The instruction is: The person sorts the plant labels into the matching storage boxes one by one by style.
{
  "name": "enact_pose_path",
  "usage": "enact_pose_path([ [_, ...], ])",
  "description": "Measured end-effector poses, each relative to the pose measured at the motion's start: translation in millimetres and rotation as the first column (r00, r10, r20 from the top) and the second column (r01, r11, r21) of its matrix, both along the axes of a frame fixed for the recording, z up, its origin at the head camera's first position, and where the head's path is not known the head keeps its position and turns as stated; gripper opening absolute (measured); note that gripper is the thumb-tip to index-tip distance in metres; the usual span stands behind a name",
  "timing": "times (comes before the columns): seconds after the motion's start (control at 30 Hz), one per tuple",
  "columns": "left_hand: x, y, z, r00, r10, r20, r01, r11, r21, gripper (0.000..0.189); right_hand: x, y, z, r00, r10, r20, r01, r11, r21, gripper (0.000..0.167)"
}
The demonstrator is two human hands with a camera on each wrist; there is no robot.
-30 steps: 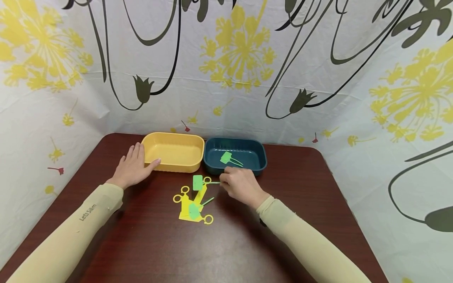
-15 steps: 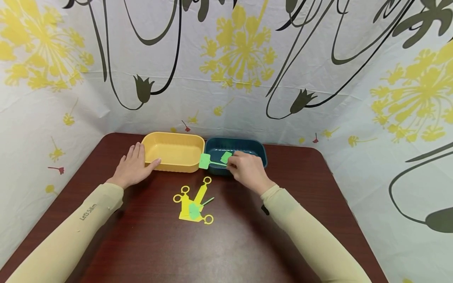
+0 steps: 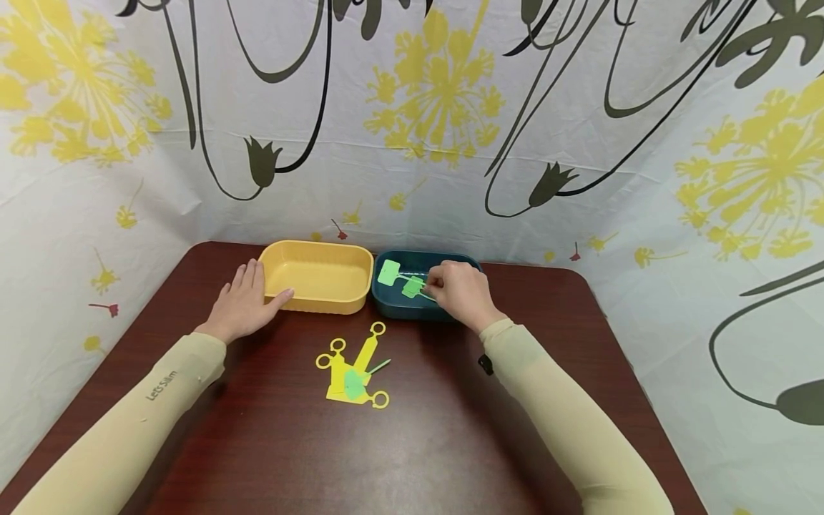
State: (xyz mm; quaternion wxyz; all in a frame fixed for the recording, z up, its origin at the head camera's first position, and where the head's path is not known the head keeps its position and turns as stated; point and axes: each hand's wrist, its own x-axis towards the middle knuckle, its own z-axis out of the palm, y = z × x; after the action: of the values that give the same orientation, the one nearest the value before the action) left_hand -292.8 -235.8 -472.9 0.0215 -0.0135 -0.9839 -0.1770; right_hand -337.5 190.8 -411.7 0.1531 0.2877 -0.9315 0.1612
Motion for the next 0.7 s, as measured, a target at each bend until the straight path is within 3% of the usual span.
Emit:
enact_pose_path([
  [0.37, 0.5, 1.0, 0.2, 1.000, -0.001, -0.005, 0.001, 1.000, -0.007, 0.113, -20.6, 14, -10.3, 0.991, -0.054, 0.123, 0.048, 0.998, 0.051, 0.012],
  [0.7, 0.5, 0.4, 0.3, 1.000, -0.003, 0.000, 0.003, 1.000, -0.006, 0.113, -35.2, 20, -14.4, 0.981, -0.075, 0.179, 0.059, 0.994, 0.097, 0.010],
])
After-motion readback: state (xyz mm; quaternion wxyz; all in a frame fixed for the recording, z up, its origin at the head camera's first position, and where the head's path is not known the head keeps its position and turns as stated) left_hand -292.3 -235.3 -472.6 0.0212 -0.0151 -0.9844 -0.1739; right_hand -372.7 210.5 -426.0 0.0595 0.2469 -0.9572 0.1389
